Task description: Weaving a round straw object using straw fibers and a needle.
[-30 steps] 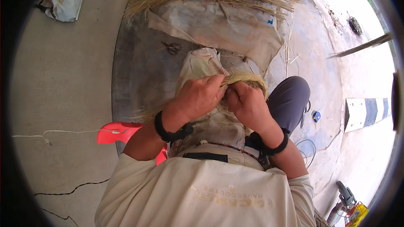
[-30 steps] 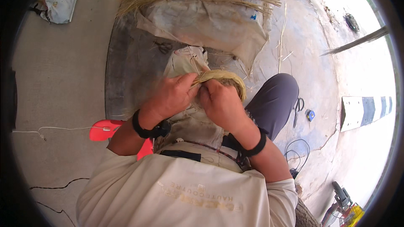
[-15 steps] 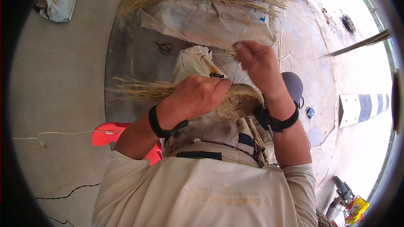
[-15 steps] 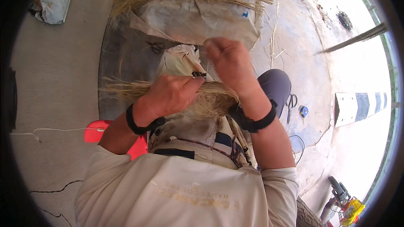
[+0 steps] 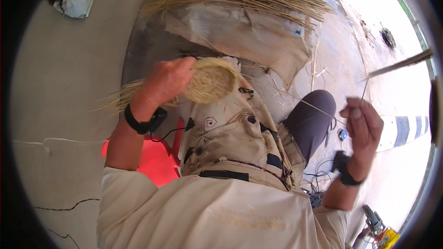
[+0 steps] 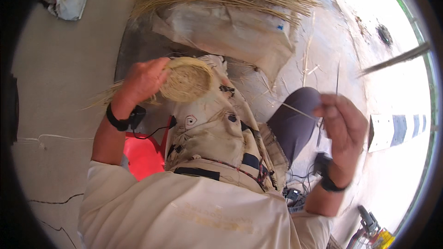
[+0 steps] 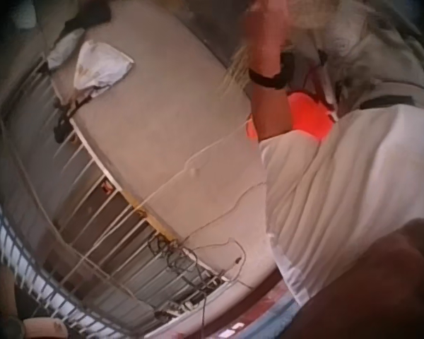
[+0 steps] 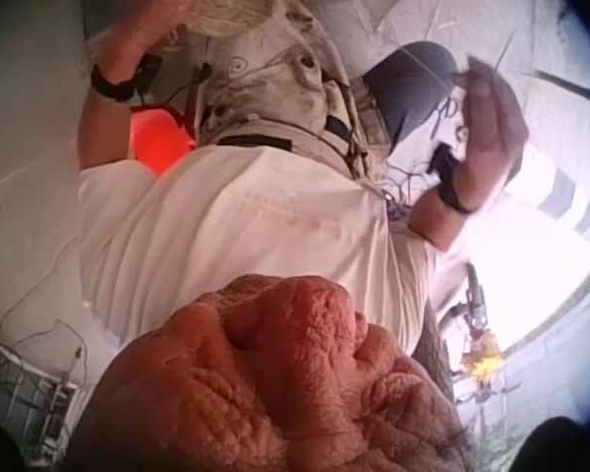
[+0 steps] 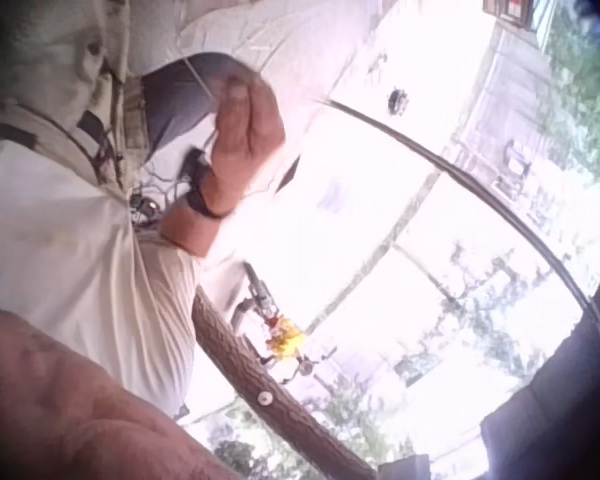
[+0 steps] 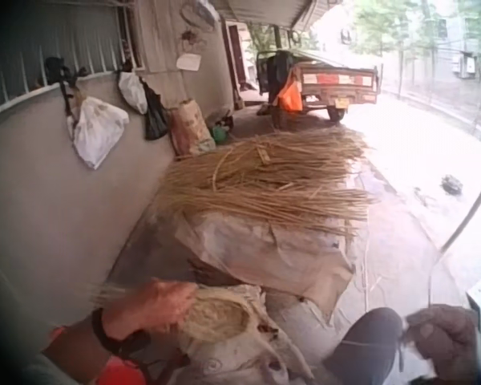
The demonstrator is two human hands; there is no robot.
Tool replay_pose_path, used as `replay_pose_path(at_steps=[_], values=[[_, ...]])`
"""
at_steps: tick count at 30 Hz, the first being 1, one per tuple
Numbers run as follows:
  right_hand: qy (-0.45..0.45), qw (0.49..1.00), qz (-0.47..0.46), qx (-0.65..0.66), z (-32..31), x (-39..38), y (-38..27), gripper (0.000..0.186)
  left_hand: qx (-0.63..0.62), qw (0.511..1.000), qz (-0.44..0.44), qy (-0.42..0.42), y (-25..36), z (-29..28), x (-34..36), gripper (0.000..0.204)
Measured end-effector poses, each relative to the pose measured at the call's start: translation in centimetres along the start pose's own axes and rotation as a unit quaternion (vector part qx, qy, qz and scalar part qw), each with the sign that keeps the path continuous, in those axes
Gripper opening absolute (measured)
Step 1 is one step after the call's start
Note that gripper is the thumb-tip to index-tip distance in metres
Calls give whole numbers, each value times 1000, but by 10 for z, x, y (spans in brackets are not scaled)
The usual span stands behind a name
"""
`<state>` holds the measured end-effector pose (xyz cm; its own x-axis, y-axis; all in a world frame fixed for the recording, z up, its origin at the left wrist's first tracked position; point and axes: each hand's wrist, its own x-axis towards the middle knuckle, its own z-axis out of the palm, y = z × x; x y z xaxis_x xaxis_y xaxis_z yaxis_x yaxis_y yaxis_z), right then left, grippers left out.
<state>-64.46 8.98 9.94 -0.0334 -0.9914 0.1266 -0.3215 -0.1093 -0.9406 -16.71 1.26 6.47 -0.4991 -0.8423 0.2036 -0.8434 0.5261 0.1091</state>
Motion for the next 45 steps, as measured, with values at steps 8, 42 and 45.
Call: replay_pose_path(at_steps=[8, 42, 45], values=[[163, 878, 117, -434, -215, -32, 157, 35, 115, 982, -140, -48, -81, -50, -49, 20], [-90, 708, 290, 638, 129, 42, 96, 34, -263, 955, 111, -77, 107, 62, 24, 38], [-105, 753, 330, 560, 124, 47, 98, 31, -199, 964, 112, -136, 107, 59, 21, 41]])
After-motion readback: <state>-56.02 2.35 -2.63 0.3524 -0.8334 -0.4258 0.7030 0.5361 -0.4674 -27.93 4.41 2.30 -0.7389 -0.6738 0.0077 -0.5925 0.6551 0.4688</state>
